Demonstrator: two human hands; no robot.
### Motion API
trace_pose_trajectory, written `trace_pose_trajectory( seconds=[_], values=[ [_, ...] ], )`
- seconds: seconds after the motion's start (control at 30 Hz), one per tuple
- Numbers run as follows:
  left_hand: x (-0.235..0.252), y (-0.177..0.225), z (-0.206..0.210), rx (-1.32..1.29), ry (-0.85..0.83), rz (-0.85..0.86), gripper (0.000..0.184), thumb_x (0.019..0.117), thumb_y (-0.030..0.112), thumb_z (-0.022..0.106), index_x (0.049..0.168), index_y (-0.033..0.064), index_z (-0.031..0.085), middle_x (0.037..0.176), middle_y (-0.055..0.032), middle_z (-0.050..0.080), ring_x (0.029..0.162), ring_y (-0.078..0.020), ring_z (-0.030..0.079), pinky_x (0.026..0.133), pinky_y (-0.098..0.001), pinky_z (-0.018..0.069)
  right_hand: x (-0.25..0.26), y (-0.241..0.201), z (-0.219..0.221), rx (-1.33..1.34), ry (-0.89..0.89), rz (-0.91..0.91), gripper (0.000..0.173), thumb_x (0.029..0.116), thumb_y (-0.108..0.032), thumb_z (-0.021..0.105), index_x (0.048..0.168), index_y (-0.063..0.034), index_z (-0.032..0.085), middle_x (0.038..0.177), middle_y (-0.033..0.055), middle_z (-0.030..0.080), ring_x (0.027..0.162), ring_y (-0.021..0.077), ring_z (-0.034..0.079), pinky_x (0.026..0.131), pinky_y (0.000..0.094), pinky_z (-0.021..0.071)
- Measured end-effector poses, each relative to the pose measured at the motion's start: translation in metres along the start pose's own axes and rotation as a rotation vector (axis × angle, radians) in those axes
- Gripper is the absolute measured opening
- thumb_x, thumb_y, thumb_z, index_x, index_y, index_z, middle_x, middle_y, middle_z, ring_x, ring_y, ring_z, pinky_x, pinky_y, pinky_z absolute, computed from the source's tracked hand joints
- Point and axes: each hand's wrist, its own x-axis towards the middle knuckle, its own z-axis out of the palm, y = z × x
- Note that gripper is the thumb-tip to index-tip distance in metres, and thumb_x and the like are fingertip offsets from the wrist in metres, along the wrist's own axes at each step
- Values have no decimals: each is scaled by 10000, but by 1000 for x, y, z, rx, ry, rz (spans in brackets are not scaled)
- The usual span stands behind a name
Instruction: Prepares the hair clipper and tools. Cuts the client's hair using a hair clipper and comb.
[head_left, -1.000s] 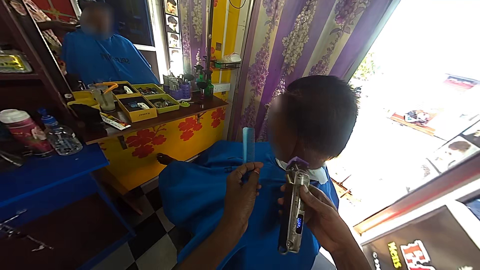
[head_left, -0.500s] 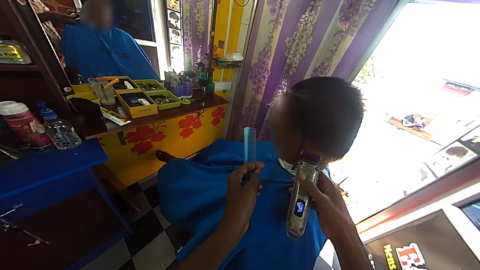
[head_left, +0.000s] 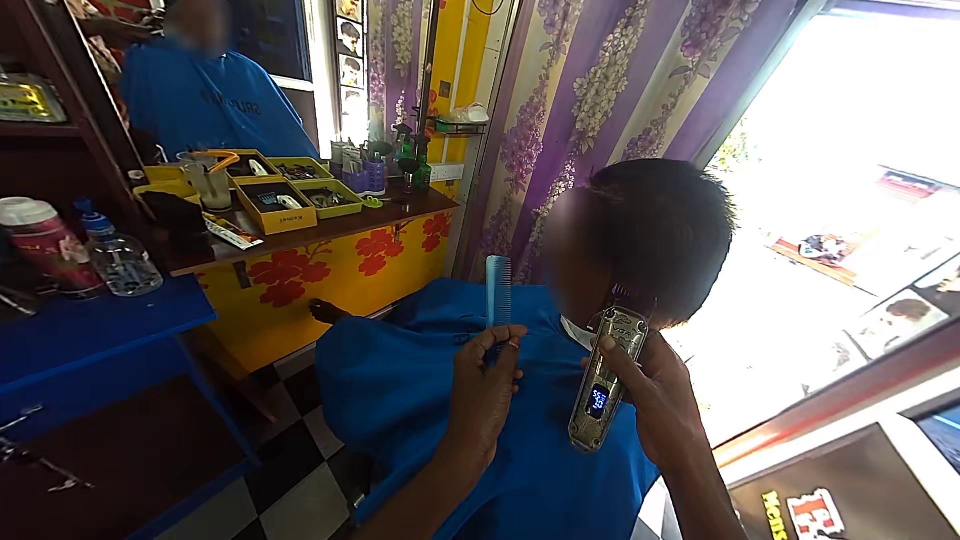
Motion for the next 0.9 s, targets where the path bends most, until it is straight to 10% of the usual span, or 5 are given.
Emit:
trace_pose_trajectory(
  seconds=[0.23, 0.53, 0.9],
  values=[
    [1, 0, -1, 13, -4, 1, 137, 1020, 79, 618, 1083, 41, 734, 952, -104, 682, 694, -173, 638, 589, -247, 540, -1, 0, -4, -10, -48, -137, 560, 880, -302, 738, 1356, -77, 548, 1068, 148, 727, 913, 282, 741, 712, 371, 638],
    [2, 1, -3, 29, 1, -1, 147, 1022, 74, 612, 1098, 46, 735, 1011, -97, 693, 708, -170, 647, 591, -245, 543, -11, 16, -13, 226, -134, 225, 373, 1029, -182, 558, 1328, 33, 503, 1126, 235, 706, 953, 326, 739, 762, 416, 639],
    [4, -1, 3, 27, -18, -6, 147, 1025, 79, 609, 1095, 44, 733, 987, -102, 686, 705, -171, 642, 592, -244, 540, -4, 7, -11, 194, -99, 59, 480, 934, -228, 663, 1324, 13, 519, 1128, 240, 702, 948, 342, 738, 749, 411, 640]
  ],
)
